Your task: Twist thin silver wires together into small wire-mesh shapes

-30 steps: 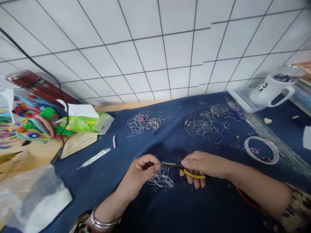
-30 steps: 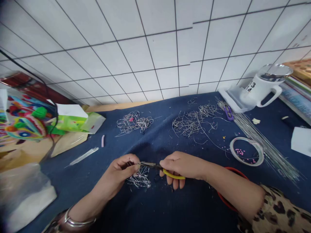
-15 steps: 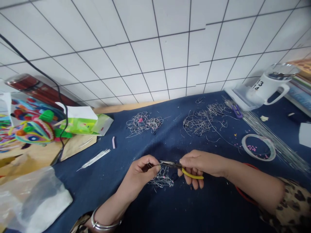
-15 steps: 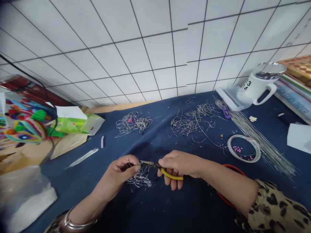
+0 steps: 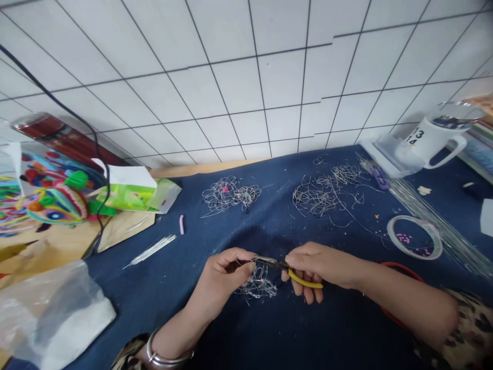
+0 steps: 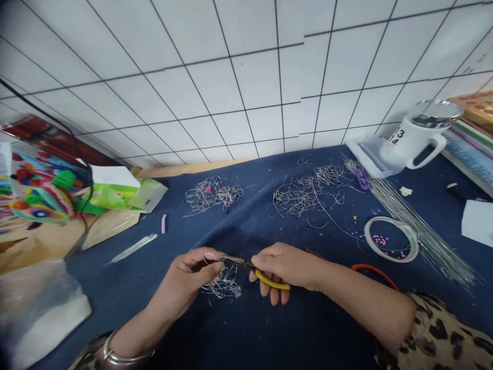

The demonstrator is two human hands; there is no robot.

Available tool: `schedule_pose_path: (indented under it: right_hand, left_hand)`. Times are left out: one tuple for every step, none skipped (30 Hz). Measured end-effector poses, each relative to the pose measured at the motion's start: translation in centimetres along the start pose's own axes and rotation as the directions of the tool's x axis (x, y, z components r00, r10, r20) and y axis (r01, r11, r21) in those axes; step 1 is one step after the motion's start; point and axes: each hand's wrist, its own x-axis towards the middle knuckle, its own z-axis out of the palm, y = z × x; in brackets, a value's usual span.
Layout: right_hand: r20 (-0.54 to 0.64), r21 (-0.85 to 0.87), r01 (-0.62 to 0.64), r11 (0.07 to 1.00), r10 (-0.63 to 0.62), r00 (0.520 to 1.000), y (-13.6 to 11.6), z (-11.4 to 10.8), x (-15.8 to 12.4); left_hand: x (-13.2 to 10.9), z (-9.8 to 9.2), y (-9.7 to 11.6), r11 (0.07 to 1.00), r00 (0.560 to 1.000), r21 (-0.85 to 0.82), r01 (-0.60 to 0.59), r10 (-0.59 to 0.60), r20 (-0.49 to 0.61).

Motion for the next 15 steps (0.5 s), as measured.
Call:
schedule_pose_path:
  right_hand:
    - [0.0, -0.004, -0.001, 1.0, 0.001, 1.0, 0.05, 0.0, 0.02]
    - [0.002, -0.008, -0.002, 1.0, 0.002, 1.0, 0.08, -0.03, 0.04]
    - [0.004, -0.012, -0.004, 1.0, 0.004, 1.0, 0.09, -0.07, 0.05]
    - [0.008, -0.016, -0.006, 1.0, 0.006, 1.0, 0.07, -0.13, 0.05]
    - [0.012, -0.02, -0.009, 1.0, 0.009, 1.0, 0.03, -0.2, 0.03]
    - [0.018, -0.027, -0.012, 1.0, 0.012, 1.0, -0.04, -0.27, 0.0]
    - [0.021, -0.035, -0.014, 0.999, 0.015, 1.0, -0.13, -0.34, -0.04]
    - [0.025, -0.043, -0.017, 0.999, 0.018, 1.0, -0.23, -0.39, -0.09]
    - [0.026, -0.052, -0.021, 0.998, 0.022, 0.999, -0.33, -0.43, -0.13]
    - [0.027, -0.059, -0.025, 0.998, 0.027, 0.999, -0.41, -0.45, -0.17]
    - [0.027, -0.063, -0.029, 0.998, 0.031, 0.999, -0.48, -0.46, -0.19]
    - [0.027, -0.063, -0.033, 0.997, 0.035, 0.999, -0.53, -0.47, -0.21]
    - [0.029, -0.06, -0.035, 0.998, 0.037, 0.999, -0.55, -0.48, -0.22]
    - [0.033, -0.054, -0.036, 0.998, 0.038, 0.999, -0.55, -0.49, -0.21]
    - [0.039, -0.044, -0.037, 0.998, 0.038, 0.998, -0.53, -0.52, -0.21]
  left_hand:
    - [0.01, 0.01, 0.05, 1.0, 1.0, -0.017, 0.016, -0.016, 0.006]
    - [0.02, 0.01, 0.11, 0.999, 0.999, -0.036, 0.033, -0.032, 0.017]
    - [0.02, 0.01, 0.18, 0.998, 0.998, -0.052, 0.047, -0.045, 0.034]
    - [0.03, 0.0, 0.26, 0.996, 0.997, -0.066, 0.055, -0.052, 0.052]
    - [0.04, -0.01, 0.32, 0.995, 0.996, -0.074, 0.06, -0.055, 0.071]
    - [0.06, -0.03, 0.39, 0.995, 0.995, -0.074, 0.059, -0.052, 0.086]
    - [0.07, -0.05, 0.45, 0.996, 0.994, -0.067, 0.053, -0.047, 0.098]
    - [0.09, -0.08, 0.51, 0.997, 0.994, -0.056, 0.046, -0.04, 0.106]
    - [0.1, -0.11, 0.57, 0.998, 0.993, -0.042, 0.04, -0.035, 0.111]
    - [0.1, -0.13, 0.64, 0.999, 0.993, -0.029, 0.035, -0.031, 0.118]
    - [0.09, -0.16, 0.7, 0.999, 0.992, -0.02, 0.031, -0.028, 0.126]
    - [0.07, -0.18, 0.76, 0.999, 0.991, -0.017, 0.03, -0.028, 0.133]
    - [0.04, -0.19, 0.8, 0.999, 0.99, -0.02, 0.033, -0.03, 0.141]
    - [0.02, -0.2, 0.84, 0.999, 0.989, -0.026, 0.038, -0.034, 0.145]
    - [0.0, -0.21, 0.87, 0.998, 0.988, -0.034, 0.047, -0.041, 0.148]
